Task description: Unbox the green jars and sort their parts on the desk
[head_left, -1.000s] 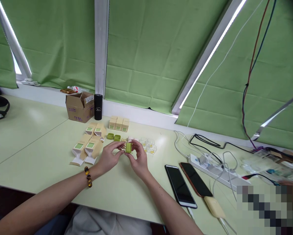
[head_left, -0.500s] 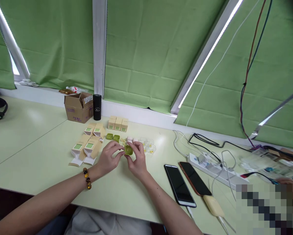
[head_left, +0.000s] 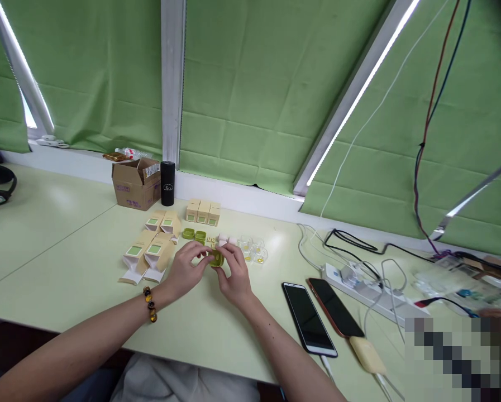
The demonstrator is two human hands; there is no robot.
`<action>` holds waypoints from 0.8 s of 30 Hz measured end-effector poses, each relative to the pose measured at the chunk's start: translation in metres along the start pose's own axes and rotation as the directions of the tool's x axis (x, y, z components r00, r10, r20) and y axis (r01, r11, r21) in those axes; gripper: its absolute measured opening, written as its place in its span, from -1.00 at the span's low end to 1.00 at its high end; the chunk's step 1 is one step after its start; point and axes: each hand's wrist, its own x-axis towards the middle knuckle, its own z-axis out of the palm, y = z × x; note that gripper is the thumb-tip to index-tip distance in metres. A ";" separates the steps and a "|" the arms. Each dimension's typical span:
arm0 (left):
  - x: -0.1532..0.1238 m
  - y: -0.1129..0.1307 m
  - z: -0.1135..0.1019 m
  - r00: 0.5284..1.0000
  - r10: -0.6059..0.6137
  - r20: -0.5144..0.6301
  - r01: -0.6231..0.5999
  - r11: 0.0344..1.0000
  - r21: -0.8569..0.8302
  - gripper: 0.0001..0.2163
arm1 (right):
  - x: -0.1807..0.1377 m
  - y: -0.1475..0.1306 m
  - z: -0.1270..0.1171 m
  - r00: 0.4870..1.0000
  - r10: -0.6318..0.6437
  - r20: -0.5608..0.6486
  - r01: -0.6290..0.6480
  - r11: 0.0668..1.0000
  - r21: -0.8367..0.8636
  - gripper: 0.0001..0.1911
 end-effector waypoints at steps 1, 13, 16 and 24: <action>0.001 0.000 -0.001 1.000 -0.002 -0.024 0.002 1.000 -0.019 -0.87 | 0.001 0.000 -0.001 1.000 0.023 0.001 -0.023 0.999 0.032 -0.41; -0.001 -0.007 0.005 0.970 -0.080 0.230 0.143 0.950 -0.276 -0.57 | 0.007 -0.005 -0.010 0.993 0.117 -0.001 -0.112 0.953 0.282 -0.59; -0.002 -0.009 0.005 0.975 -0.088 0.203 0.129 0.972 -0.199 -0.52 | 0.008 -0.008 -0.012 0.998 0.055 -0.010 -0.052 0.982 0.183 -0.57; -0.003 -0.004 0.002 0.990 0.030 0.137 -0.034 0.999 0.029 -0.61 | 0.007 -0.008 -0.010 0.989 -0.094 -0.115 0.084 0.992 -0.096 -0.59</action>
